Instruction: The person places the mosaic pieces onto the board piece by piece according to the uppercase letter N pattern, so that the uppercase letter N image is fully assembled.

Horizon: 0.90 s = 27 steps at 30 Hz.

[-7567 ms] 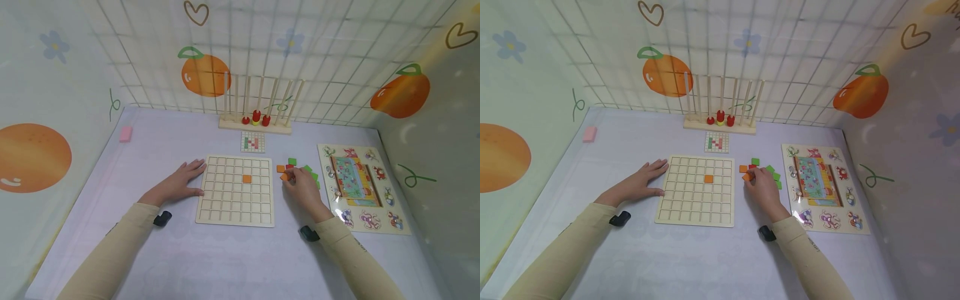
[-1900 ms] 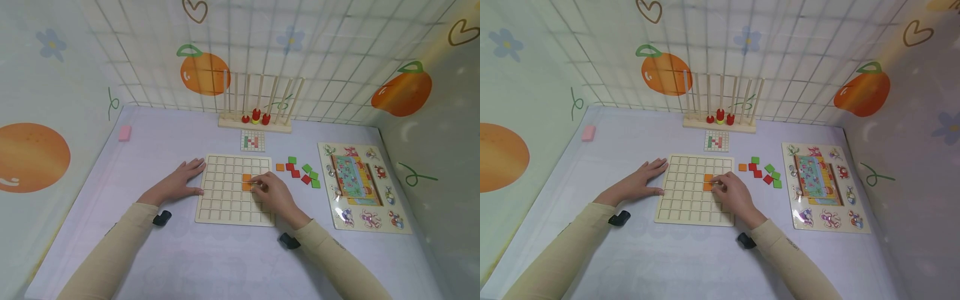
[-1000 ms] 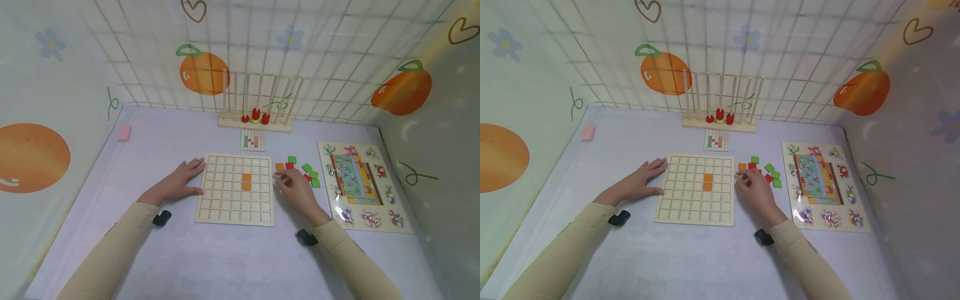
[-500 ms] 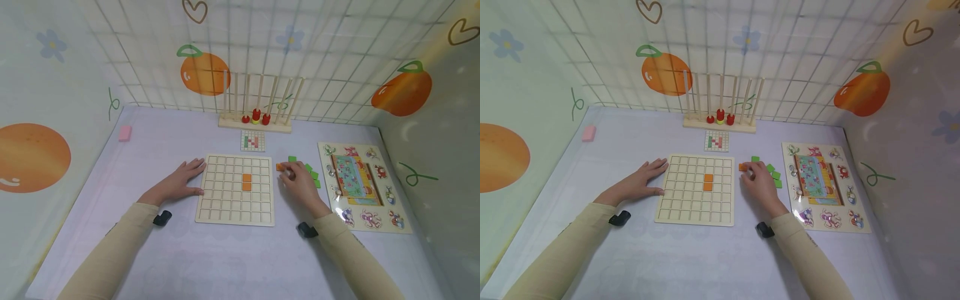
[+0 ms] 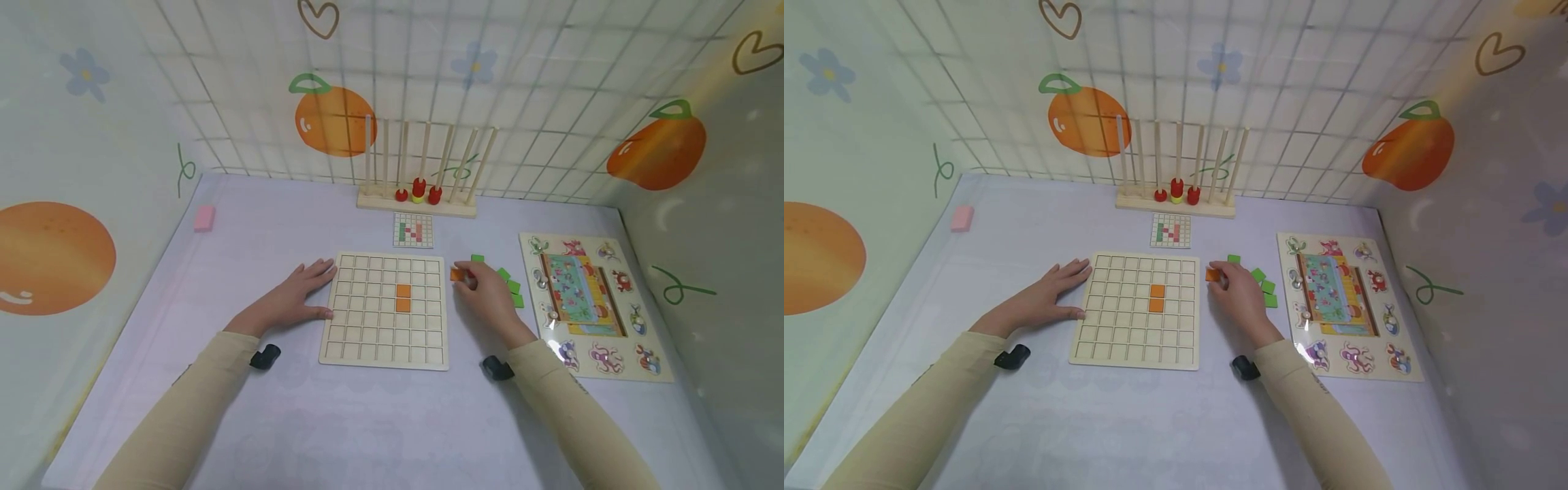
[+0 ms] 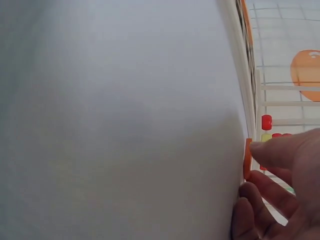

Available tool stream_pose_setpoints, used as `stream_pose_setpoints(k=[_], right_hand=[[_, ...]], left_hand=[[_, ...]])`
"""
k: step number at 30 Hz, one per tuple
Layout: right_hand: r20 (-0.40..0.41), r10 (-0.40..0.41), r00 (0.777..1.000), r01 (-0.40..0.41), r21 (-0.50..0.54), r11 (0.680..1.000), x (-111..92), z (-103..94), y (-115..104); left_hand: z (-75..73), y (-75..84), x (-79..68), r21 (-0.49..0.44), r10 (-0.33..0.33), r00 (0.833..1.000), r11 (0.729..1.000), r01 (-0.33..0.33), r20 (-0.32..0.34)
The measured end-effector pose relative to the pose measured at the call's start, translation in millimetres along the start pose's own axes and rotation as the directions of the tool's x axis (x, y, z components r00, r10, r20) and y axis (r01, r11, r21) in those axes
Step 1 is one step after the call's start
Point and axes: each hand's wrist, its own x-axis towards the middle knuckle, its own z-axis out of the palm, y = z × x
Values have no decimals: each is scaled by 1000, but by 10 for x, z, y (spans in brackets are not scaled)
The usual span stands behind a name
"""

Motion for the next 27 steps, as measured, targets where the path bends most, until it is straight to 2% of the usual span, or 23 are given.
stream_pose_setpoints(k=[12, 27], right_hand=[[3, -5, 1000, 5, -20, 1000, -6, 11, -17], [13, 15, 1000, -15, -19, 1000, -20, -7, -30]], left_hand=[[-25, 60, -7, -1, -16, 1000, 1000, 16, 9], [-15, 47, -2, 2, -26, 1000, 1000, 26, 7]])
